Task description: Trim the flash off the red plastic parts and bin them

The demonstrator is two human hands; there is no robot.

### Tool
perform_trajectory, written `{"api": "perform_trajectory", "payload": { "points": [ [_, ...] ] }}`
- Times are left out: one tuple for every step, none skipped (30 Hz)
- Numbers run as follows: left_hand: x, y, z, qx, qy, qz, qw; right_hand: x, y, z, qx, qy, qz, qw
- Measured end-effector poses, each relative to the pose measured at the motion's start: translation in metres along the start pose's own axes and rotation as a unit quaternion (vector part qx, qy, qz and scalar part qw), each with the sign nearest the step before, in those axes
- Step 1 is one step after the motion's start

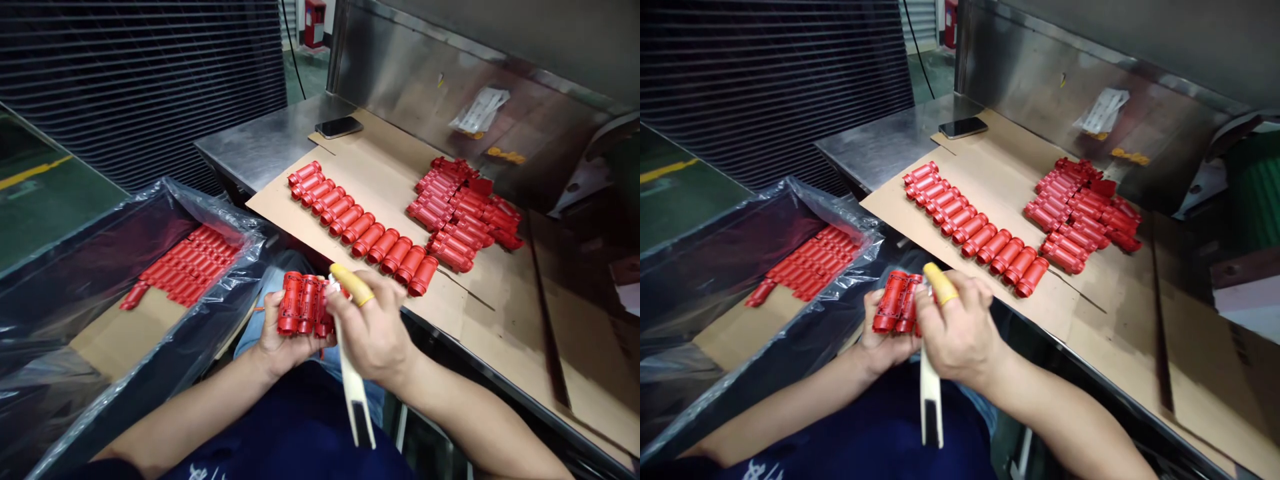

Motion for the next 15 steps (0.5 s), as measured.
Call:
{"api": "perform_trajectory", "payload": {
  "points": [
    [0.001, -0.001, 0.001, -0.010, 0.012, 0.003, 1.000, 0.009, 0.003, 0.001, 0.007, -0.044, 0.010, 0.999],
    [0.002, -0.003, 0.002, -0.024, 0.023, 0.005, 0.999, 0.018, 0.007, 0.004, 0.016, -0.085, 0.014, 0.996],
    [0.003, -0.005, 0.002, -0.039, 0.031, 0.007, 0.999, 0.027, 0.012, 0.007, 0.026, -0.120, 0.013, 0.992],
    [0.004, -0.007, 0.003, -0.055, 0.037, 0.008, 0.998, 0.035, 0.017, 0.011, 0.040, -0.144, 0.006, 0.989],
    [0.005, -0.009, 0.003, -0.067, 0.040, 0.006, 0.997, 0.043, 0.022, 0.016, 0.054, -0.161, -0.002, 0.985],
    [0.007, -0.010, 0.003, -0.076, 0.040, 0.003, 0.996, 0.051, 0.028, 0.021, 0.072, -0.173, -0.007, 0.982],
    [0.008, -0.010, 0.003, -0.083, 0.038, -0.002, 0.996, 0.057, 0.034, 0.027, 0.090, -0.187, -0.005, 0.978],
    [0.009, -0.010, 0.002, -0.089, 0.035, -0.007, 0.995, 0.062, 0.040, 0.032, 0.111, -0.204, 0.007, 0.973],
    [0.009, -0.010, 0.001, -0.093, 0.033, -0.011, 0.995, 0.064, 0.046, 0.037, 0.131, -0.221, 0.015, 0.966],
    [0.009, -0.009, 0.000, -0.098, 0.033, -0.014, 0.995, 0.064, 0.050, 0.042, 0.142, -0.237, 0.010, 0.961],
    [0.009, -0.009, -0.001, -0.103, 0.034, -0.017, 0.994, 0.061, 0.052, 0.045, 0.140, -0.248, -0.014, 0.959],
    [0.009, -0.008, -0.002, -0.105, 0.035, -0.021, 0.994, 0.056, 0.052, 0.046, 0.126, -0.248, -0.062, 0.958],
    [0.008, -0.007, -0.003, -0.106, 0.034, -0.025, 0.993, 0.048, 0.049, 0.046, 0.099, -0.240, -0.132, 0.957],
    [0.007, -0.005, -0.003, -0.103, 0.033, -0.031, 0.994, 0.037, 0.045, 0.045, 0.072, -0.222, -0.208, 0.950],
    [0.006, -0.003, -0.004, -0.097, 0.029, -0.038, 0.994, 0.026, 0.039, 0.043, 0.050, -0.196, -0.276, 0.939]
  ]
}}
Point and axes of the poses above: each hand's wrist, its own z-axis away from the middle knuckle, its own y-axis out of the back of the hand, x = y × z, the point moved 2 cm from there along -z, towards the middle knuckle, and after that the axes turned 2 degrees about -y, right-handed, at the moved point
